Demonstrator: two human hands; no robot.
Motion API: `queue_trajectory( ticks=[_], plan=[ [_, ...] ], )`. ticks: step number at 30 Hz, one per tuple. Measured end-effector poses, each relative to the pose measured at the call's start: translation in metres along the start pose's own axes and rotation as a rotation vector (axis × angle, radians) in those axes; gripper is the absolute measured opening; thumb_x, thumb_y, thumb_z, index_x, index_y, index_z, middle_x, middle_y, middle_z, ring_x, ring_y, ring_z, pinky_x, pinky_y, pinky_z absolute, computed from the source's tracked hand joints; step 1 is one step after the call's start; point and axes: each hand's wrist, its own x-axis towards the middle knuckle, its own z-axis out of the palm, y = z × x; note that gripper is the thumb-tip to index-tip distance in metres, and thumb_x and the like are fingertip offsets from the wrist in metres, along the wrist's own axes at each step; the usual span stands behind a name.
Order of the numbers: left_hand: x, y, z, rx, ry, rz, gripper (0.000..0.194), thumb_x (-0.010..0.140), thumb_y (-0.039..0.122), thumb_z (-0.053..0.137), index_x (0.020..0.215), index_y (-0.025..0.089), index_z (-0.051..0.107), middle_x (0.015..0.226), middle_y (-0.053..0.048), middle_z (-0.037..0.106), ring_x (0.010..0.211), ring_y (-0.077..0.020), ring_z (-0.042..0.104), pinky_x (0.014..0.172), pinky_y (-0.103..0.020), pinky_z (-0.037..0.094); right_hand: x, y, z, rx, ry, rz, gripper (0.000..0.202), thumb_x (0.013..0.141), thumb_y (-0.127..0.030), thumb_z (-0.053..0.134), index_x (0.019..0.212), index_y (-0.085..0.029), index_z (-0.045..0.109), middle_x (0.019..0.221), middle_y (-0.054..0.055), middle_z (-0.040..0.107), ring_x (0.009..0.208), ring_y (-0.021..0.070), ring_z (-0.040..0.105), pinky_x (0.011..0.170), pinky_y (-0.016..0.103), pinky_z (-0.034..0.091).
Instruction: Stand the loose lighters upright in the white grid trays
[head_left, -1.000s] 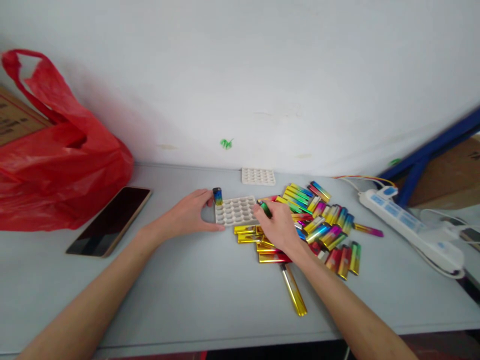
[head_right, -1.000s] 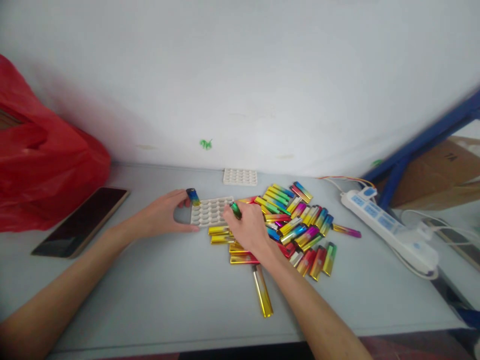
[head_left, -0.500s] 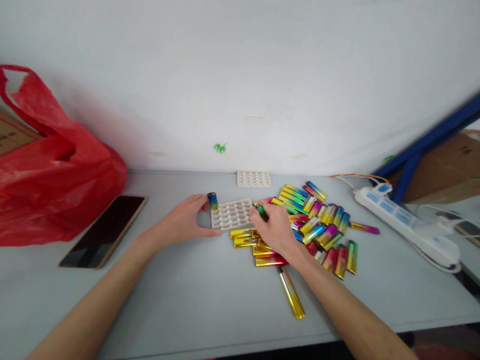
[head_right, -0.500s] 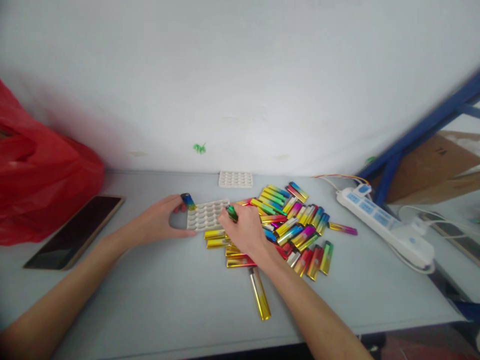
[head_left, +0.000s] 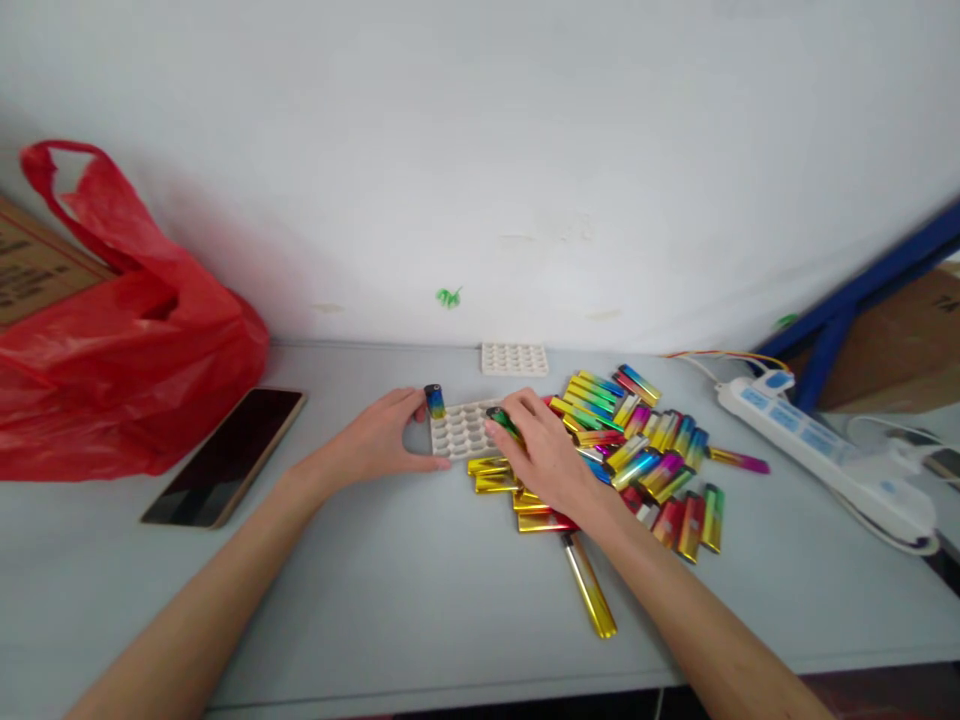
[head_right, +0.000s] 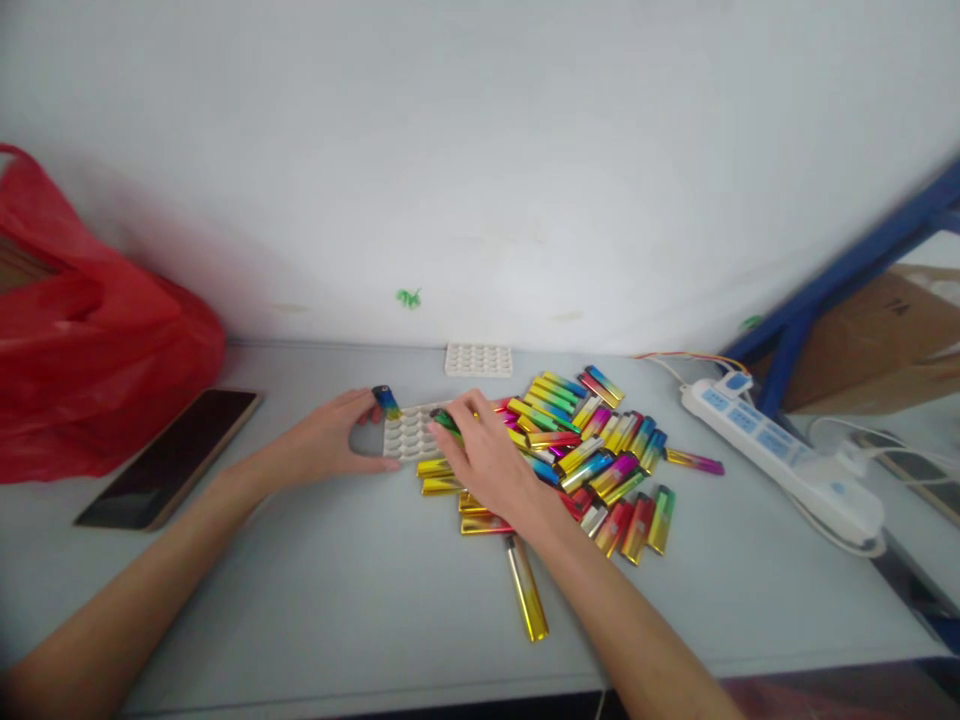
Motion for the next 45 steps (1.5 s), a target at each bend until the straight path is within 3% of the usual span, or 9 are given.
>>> queue_trajectory(
  ticks=[7, 12, 18, 22, 27, 32, 38, 42, 45],
  plan=[
    [-0.001, -0.003, 0.005, -0.011, 0.027, 0.047, 0.065, 0.068, 0.076, 0.089, 0.093, 0.025, 0.056, 0.105, -0.008, 0.070, 0.099, -0.0341, 0.069, 0.090, -0.044, 0.056, 0.009, -0.007, -0.003, 0.042, -0.053, 0.108, 0.043, 0.118, -0.051, 0.052, 0.086, -0.025, 0.062, 0.076, 0.002, 0.072, 0.074, 0.0214, 0.070, 0.075, 0.031, 0.050],
    [-0.001, -0.004, 0.007, -0.049, 0.057, 0.067, 0.065, 0.067, 0.075, 0.091, 0.091, 0.026, 0.055, 0.103, -0.007, 0.071, 0.098, -0.0330, 0.069, 0.088, -0.041, 0.054, 0.031, -0.010, 0.011, 0.135, -0.137, 0.101, 0.028, 0.119, -0.043, 0.054, 0.110, -0.021, 0.071, 0.099, 0.006, 0.085, 0.094, 0.0224, 0.081, 0.086, 0.030, 0.054],
    [0.000, -0.008, 0.010, -0.102, 0.079, 0.081, 0.067, 0.064, 0.074, 0.093, 0.091, 0.026, 0.055, 0.101, -0.005, 0.071, 0.097, -0.0311, 0.068, 0.087, -0.039, 0.053, 0.054, -0.006, 0.035, -0.249, -0.360, 0.019, 0.031, 0.119, -0.043, 0.055, 0.113, -0.017, 0.072, 0.103, 0.013, 0.083, 0.098, 0.0271, 0.079, 0.088, 0.036, 0.053],
    [0.001, -0.008, 0.011, -0.102, 0.081, 0.059, 0.068, 0.063, 0.078, 0.091, 0.090, 0.027, 0.054, 0.099, -0.005, 0.070, 0.096, -0.0320, 0.068, 0.086, -0.040, 0.052, 0.061, -0.018, 0.038, -0.478, -0.347, -0.093, 0.036, 0.117, -0.046, 0.058, 0.120, -0.014, 0.075, 0.109, 0.018, 0.081, 0.110, 0.0318, 0.075, 0.100, 0.044, 0.051],
    [0.001, -0.007, 0.008, -0.116, 0.071, 0.036, 0.070, 0.064, 0.081, 0.088, 0.090, 0.027, 0.054, 0.098, -0.006, 0.070, 0.094, -0.0319, 0.067, 0.086, -0.042, 0.053, 0.059, -0.026, 0.031, -0.545, -0.351, -0.052, 0.043, 0.116, -0.052, 0.059, 0.108, -0.015, 0.079, 0.111, 0.018, 0.080, 0.111, 0.0327, 0.072, 0.097, 0.044, 0.048],
    [0.004, -0.006, 0.005, -0.089, 0.037, 0.020, 0.071, 0.062, 0.082, 0.088, 0.089, 0.026, 0.053, 0.099, -0.007, 0.071, 0.091, -0.0312, 0.065, 0.085, -0.043, 0.053, 0.018, -0.010, -0.021, -0.297, -0.211, 0.082, 0.031, 0.117, -0.042, 0.061, 0.100, -0.020, 0.075, 0.096, 0.007, 0.079, 0.094, 0.0249, 0.072, 0.091, 0.039, 0.049],
    [0.004, 0.000, 0.002, -0.047, -0.001, -0.024, 0.069, 0.066, 0.079, 0.086, 0.093, 0.025, 0.053, 0.102, -0.006, 0.069, 0.091, -0.0283, 0.062, 0.087, -0.041, 0.052, -0.084, -0.019, -0.092, -0.233, -0.036, 0.212, 0.026, 0.116, -0.040, 0.061, 0.097, -0.025, 0.071, 0.091, 0.004, 0.077, 0.083, 0.0233, 0.073, 0.079, 0.037, 0.054],
    [0.004, 0.003, 0.001, -0.010, -0.008, -0.051, 0.070, 0.067, 0.080, 0.085, 0.094, 0.024, 0.053, 0.103, -0.005, 0.068, 0.090, -0.0269, 0.061, 0.086, -0.039, 0.050, -0.146, -0.046, -0.087, -0.303, -0.006, 0.260, 0.023, 0.113, -0.046, 0.065, 0.101, -0.028, 0.071, 0.095, 0.006, 0.075, 0.088, 0.0270, 0.073, 0.080, 0.041, 0.058],
    [0.005, 0.003, 0.002, 0.009, -0.001, -0.068, 0.072, 0.065, 0.083, 0.084, 0.093, 0.025, 0.052, 0.102, -0.004, 0.068, 0.089, -0.0270, 0.062, 0.083, -0.038, 0.049, -0.166, -0.058, -0.067, -0.351, -0.005, 0.270, 0.016, 0.113, -0.044, 0.064, 0.115, -0.029, 0.070, 0.108, 0.010, 0.076, 0.097, 0.0301, 0.074, 0.086, 0.045, 0.061]
  ],
)
